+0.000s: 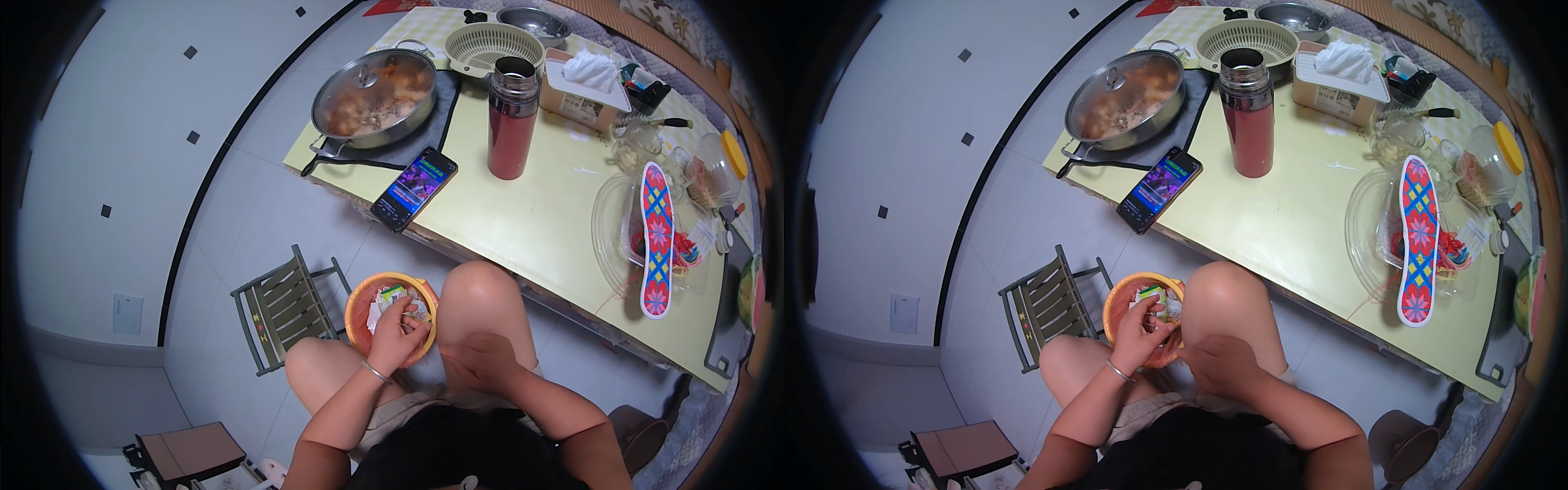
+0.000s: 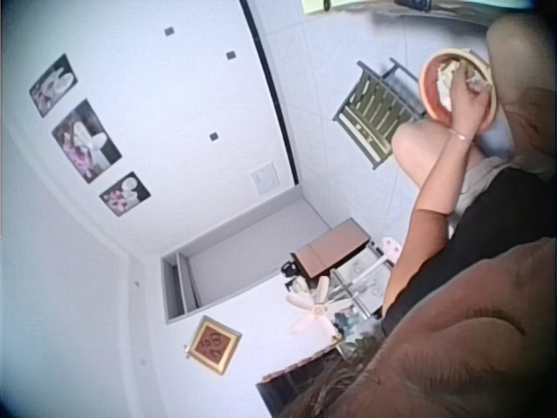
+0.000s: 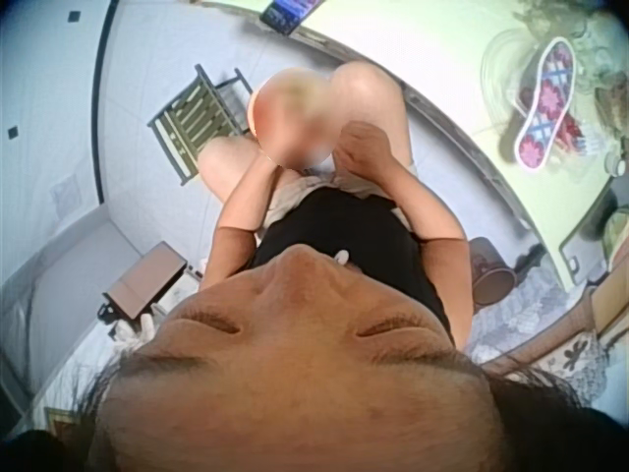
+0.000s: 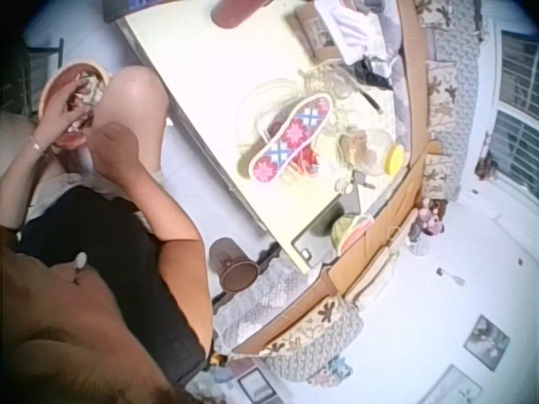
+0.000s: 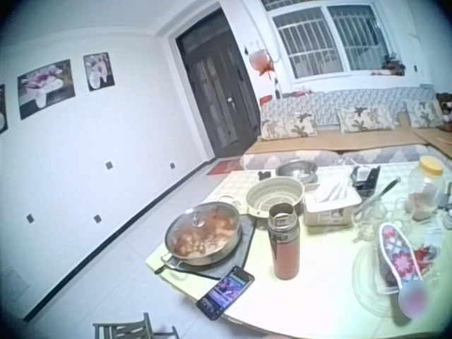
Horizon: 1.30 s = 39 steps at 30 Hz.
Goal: The person is stitching a colorful patterned insole with a red thread, pulling the thread through the material using a needle and handling the insole by hand.
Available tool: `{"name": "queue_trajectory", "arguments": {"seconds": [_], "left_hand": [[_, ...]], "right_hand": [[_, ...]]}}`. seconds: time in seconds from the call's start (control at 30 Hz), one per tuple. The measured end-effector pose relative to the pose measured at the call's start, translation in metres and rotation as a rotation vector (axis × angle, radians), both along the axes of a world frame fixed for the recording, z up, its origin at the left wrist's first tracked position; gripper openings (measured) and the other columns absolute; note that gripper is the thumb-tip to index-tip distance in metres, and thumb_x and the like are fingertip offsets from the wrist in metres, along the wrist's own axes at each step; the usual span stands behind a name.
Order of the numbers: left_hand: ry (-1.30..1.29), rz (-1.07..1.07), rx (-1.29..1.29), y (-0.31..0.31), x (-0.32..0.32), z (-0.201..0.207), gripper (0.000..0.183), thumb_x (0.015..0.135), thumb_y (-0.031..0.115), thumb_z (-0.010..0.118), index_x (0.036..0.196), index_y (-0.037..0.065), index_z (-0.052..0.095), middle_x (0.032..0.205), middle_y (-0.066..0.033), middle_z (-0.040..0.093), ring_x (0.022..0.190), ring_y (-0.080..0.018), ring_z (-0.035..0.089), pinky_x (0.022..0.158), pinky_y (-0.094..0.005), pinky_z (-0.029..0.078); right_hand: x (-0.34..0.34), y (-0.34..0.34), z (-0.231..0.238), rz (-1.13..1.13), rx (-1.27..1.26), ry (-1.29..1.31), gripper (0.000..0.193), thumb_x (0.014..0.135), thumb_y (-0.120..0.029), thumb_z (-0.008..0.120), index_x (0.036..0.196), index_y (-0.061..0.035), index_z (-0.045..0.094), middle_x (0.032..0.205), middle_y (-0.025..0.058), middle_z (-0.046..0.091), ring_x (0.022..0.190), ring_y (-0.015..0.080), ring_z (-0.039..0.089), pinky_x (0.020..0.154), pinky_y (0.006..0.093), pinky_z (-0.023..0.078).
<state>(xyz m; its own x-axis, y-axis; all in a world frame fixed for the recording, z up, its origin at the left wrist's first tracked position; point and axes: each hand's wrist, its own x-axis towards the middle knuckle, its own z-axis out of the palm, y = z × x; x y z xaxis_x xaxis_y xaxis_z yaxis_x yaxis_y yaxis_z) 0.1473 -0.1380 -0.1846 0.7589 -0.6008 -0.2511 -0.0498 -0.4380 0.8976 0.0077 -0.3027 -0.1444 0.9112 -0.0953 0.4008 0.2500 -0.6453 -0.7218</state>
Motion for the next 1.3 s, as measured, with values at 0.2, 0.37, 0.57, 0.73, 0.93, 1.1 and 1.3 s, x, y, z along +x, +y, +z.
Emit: {"name": "queue_trajectory", "arguments": {"seconds": [0.2,0.37,0.57,0.73,0.93,1.1,1.3], "left_hand": [[-0.106,-0.102,0.025,-0.014,-0.009,0.007,0.050,0.079,0.009,0.068,0.123,-0.008,0.049,0.094,-0.0117,0.060,0.072,-0.0141,0.059,0.066,-0.0270,0.049],[-0.278,-0.204,0.070,-0.011,-0.011,-0.010,0.034,0.084,0.016,0.064,0.110,-0.005,0.057,0.087,-0.0151,0.061,0.071,-0.0261,0.060,0.068,-0.0344,0.049],[-0.089,-0.234,0.073,-0.016,-0.019,-0.003,0.025,0.088,0.019,0.058,0.099,-0.003,0.061,0.081,-0.0182,0.063,0.075,-0.0320,0.061,0.070,-0.0394,0.048],[-0.185,-0.484,0.442,-0.022,-0.017,0.002,0.026,0.086,0.020,0.053,0.096,-0.001,0.065,0.092,-0.0204,0.065,0.087,-0.0343,0.063,0.076,-0.0419,0.049],[-0.264,-1.070,0.712,-0.018,-0.033,-0.083,0.033,0.076,0.027,0.059,0.097,0.003,0.068,0.093,-0.0199,0.067,0.090,-0.0342,0.065,0.080,-0.0417,0.050],[-0.159,-1.265,0.923,-0.014,-0.052,-0.107,0.034,0.076,0.027,0.058,0.100,0.004,0.069,0.102,-0.0190,0.066,0.096,-0.0334,0.064,0.083,-0.0424,0.050],[-0.155,-1.356,1.108,-0.007,-0.051,-0.177,0.034,0.078,0.024,0.056,0.104,0.006,0.069,0.112,-0.0175,0.064,0.102,-0.0328,0.062,0.086,-0.0432,0.049]], "right_hand": [[-0.002,-0.003,-0.004,-0.025,0.026,-0.055,0.016,0.070,-0.010,0.067,0.085,-0.0145,0.068,0.066,0.0043,0.058,0.059,0.0245,0.058,0.052,0.0369,0.047],[-0.010,-0.005,-0.002,-0.023,0.055,-0.024,0.019,0.072,-0.010,0.067,0.090,-0.0128,0.070,0.068,0.0059,0.059,0.061,0.0267,0.058,0.055,0.0381,0.047],[-0.015,-0.002,0.003,-0.034,0.021,-0.003,0.011,0.076,-0.010,0.067,0.087,-0.0095,0.068,0.067,0.0071,0.059,0.060,0.0273,0.059,0.053,0.0376,0.047],[-0.019,0.003,0.006,-0.017,0.073,-0.055,0.010,0.076,-0.007,0.067,0.086,-0.0077,0.067,0.069,0.0078,0.061,0.063,0.0271,0.060,0.055,0.0369,0.048],[-0.031,0.006,0.024,0.175,0.255,0.082,0.015,0.078,-0.007,0.066,0.093,-0.0077,0.068,0.078,0.0083,0.066,0.067,0.0252,0.062,0.061,0.0340,0.050],[-0.058,-0.027,0.128,0.697,0.527,0.271,0.014,0.085,-0.011,0.062,0.095,-0.0038,0.069,0.083,0.0096,0.066,0.070,0.0210,0.062,0.064,0.0336,0.048],[-0.154,-0.033,0.245,1.270,0.677,-0.059,0.012,0.081,-0.017,0.057,0.075,-0.0069,0.060,0.067,0.0081,0.058,0.058,0.0256,0.058,0.053,0.0363,0.046]]}}
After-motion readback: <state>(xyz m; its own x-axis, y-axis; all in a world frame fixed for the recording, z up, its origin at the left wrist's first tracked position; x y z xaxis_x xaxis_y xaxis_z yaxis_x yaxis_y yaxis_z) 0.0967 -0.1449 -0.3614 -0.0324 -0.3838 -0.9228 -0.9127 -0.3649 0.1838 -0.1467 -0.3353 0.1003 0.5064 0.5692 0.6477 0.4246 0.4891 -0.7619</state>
